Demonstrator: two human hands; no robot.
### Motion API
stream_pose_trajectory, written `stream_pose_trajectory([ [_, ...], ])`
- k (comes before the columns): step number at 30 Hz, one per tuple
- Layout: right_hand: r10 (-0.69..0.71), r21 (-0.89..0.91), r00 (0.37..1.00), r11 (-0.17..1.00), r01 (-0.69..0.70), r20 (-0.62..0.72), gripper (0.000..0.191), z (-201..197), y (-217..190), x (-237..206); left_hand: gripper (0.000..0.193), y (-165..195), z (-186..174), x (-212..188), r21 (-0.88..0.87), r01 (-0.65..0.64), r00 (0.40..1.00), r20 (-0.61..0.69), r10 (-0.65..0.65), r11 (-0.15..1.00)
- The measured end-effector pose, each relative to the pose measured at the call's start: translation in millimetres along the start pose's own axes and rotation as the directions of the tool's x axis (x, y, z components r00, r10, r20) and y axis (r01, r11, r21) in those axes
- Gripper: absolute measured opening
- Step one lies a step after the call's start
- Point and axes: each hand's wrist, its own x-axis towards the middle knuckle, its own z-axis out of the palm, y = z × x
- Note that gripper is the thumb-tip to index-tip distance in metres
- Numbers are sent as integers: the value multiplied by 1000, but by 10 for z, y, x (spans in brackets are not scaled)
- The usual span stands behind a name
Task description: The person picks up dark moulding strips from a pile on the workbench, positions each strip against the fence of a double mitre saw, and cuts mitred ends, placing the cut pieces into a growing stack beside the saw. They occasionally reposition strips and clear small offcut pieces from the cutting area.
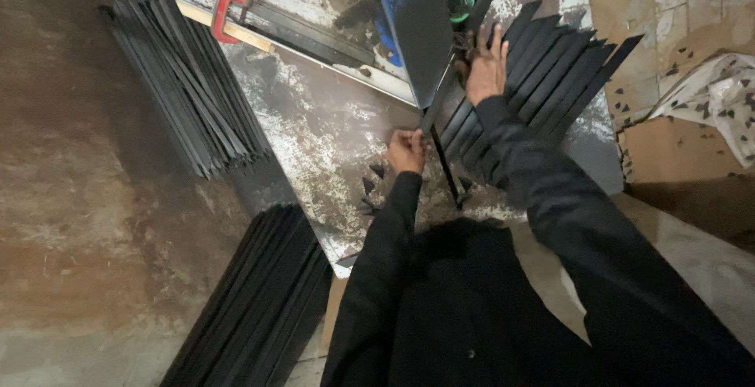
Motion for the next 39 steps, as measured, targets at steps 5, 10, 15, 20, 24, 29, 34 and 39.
stream_pose_trajectory([
  [5,-42,-8,997,999,42,57,89,-37,102,157,21,-6,146,92,-18,21,999,-32,-21,1000],
  [10,7,26,979,1000,-13,204,143,23,164,124,22,-46,133,82,-52,16,1000,-4,-16,999],
  [15,35,-12,984,999,-34,174,146,249,241,134,23,-164,-499,-54,350,-196,979,130,160,916],
  [20,19,-55,992,998,-12,123,144,490,396,148,31,-295,-1938,-719,750,-114,962,246,-115,651],
  [24,40,-76,993,997,-32,109,144,584,420,108,24,-397,-2662,-1361,841,-23,985,111,-130,541],
  [29,63,-66,989,996,-55,135,145,631,412,87,59,-648,-2766,-1770,852,-323,943,251,219,412],
  [34,-1,-42,1000,999,1,14,142,760,498,86,74,-933,-2671,-1847,884,-344,937,303,172,317],
  [39,-19,-130,999,991,14,-37,140,744,492,116,72,-1074,-2631,-1792,926,-262,964,263,34,271],
])
